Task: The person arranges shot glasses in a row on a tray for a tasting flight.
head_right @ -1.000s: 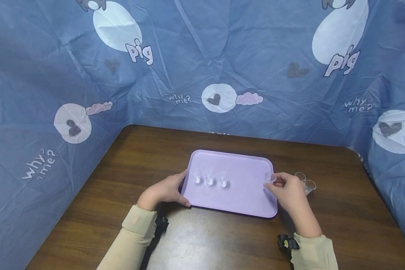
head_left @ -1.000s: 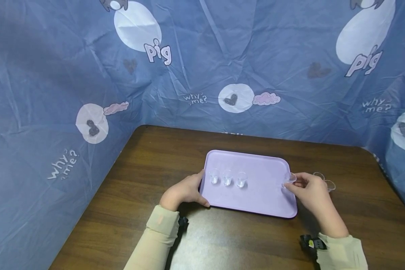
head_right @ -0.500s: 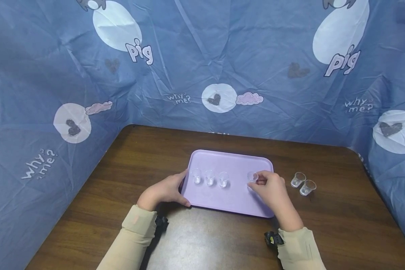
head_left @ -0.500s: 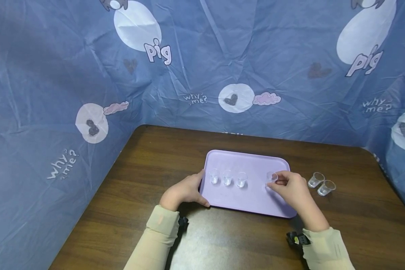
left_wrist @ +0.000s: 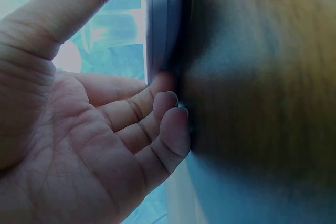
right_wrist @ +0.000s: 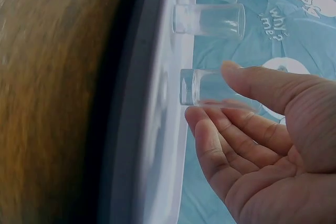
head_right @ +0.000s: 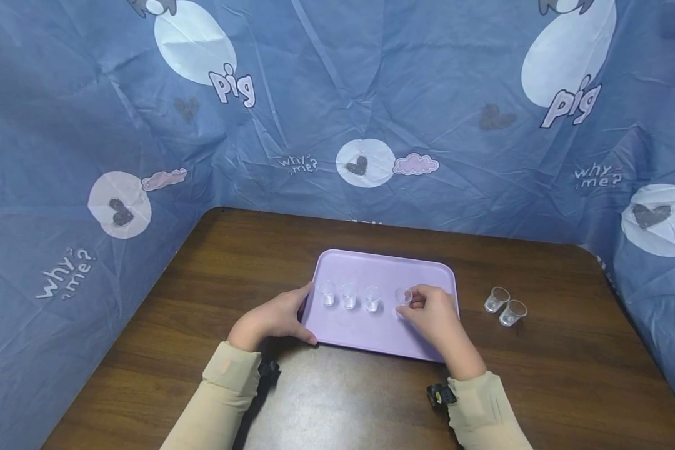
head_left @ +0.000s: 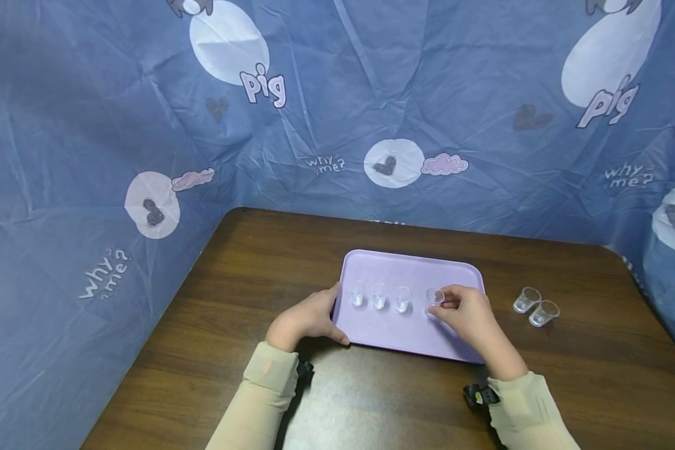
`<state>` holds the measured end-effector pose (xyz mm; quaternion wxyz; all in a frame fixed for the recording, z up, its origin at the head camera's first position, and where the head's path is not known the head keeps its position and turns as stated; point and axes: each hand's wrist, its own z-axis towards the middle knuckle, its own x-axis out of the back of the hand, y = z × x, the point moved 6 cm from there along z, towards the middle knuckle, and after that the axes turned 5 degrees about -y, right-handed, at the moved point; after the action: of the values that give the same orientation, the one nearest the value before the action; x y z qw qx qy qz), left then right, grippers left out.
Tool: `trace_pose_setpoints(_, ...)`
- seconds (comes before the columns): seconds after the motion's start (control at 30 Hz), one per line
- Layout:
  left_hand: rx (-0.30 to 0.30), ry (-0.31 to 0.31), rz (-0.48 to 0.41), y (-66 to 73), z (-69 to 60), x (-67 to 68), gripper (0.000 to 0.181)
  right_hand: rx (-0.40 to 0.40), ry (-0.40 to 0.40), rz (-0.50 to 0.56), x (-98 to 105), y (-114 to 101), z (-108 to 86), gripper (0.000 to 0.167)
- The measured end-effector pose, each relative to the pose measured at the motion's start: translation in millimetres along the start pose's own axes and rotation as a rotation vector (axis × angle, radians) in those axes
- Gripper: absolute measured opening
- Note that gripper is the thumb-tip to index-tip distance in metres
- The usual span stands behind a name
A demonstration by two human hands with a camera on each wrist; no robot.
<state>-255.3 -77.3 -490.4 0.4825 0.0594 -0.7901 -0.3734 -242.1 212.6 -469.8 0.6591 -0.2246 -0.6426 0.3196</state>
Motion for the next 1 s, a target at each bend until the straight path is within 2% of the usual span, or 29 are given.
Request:
trace_pose_setpoints(0.37,-0.004,0.003,-0.017,-0.2,-0.6,0.3,0.124,-0.004,-0.031,0.024,-9,-3,1.3,0.022)
trace_pose_setpoints(1.0,0.005,0.000,-0.003,-0.3,0.3,-0.5,0.124,-0.021,-0.056,-0.002,-13,-4,2.2,0.022)
